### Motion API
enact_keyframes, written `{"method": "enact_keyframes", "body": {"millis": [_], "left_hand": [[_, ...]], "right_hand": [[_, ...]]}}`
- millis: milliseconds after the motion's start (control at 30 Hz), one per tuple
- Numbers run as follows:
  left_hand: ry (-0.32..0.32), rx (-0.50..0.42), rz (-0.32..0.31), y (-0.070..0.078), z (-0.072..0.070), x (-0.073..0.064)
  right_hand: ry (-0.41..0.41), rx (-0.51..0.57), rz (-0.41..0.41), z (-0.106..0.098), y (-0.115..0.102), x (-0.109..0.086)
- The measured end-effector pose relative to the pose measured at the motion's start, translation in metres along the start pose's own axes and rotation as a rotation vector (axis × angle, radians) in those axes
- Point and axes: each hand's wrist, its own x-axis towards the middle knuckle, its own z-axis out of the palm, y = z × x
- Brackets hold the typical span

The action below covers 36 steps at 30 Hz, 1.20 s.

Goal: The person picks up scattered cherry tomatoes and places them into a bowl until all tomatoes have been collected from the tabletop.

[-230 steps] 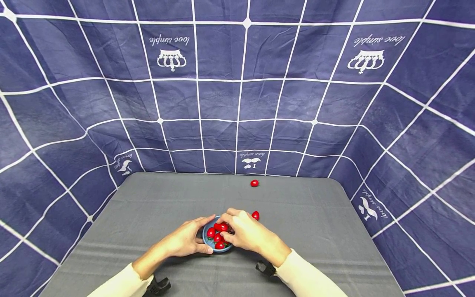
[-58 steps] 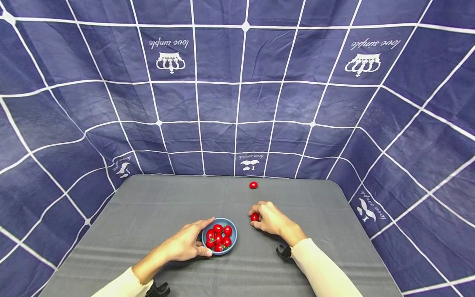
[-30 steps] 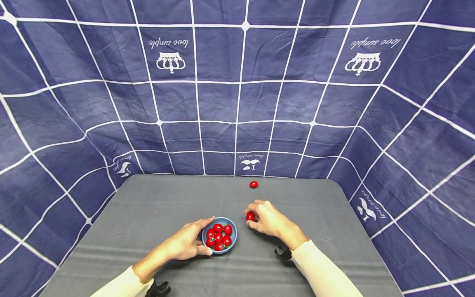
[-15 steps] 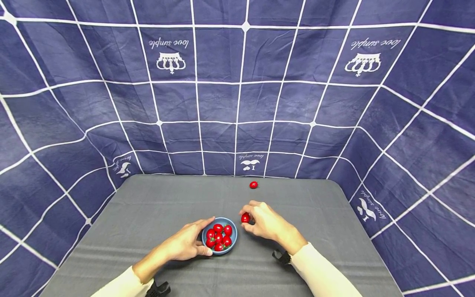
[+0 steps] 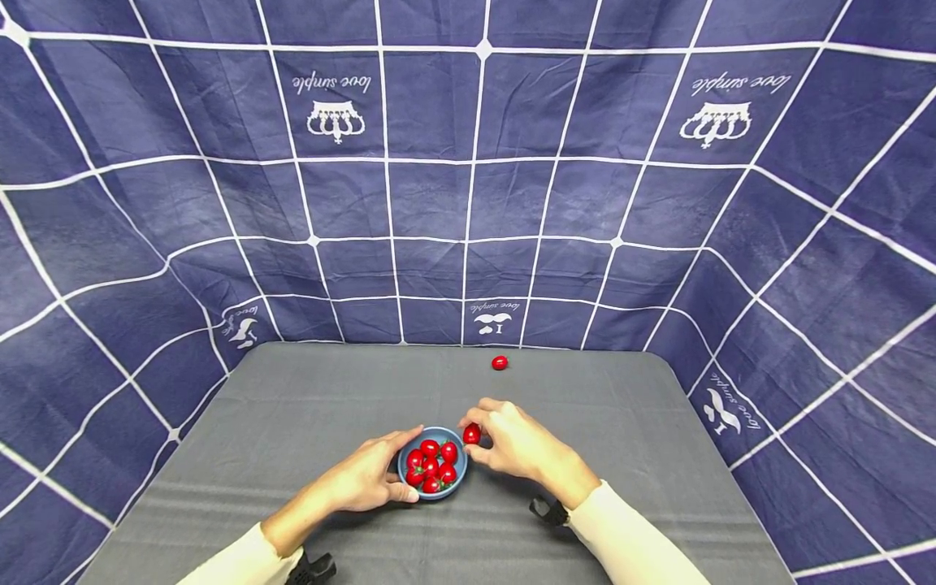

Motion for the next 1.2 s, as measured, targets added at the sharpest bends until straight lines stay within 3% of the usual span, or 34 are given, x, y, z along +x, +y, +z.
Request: {"method": "enact_keyframes", "body": {"millis": [467,800,1200], "left_hand": [[-0.013,-0.004,-0.012,-0.001,-0.002,-0.001],[-0.015,-0.009,-0.021,-0.001,-0.001,-0.001],[-0.019,-0.016,-0.015,-0.002,-0.001,-0.001]], "right_hand": [[-0.023,-0.057,-0.029,0.008,-0.011,0.002],[-0.034,-0.139,0.014,0.011,-0.02,0.003],[-0.035,-0.156,0.013,0.015,-0.021,0.005]]}}
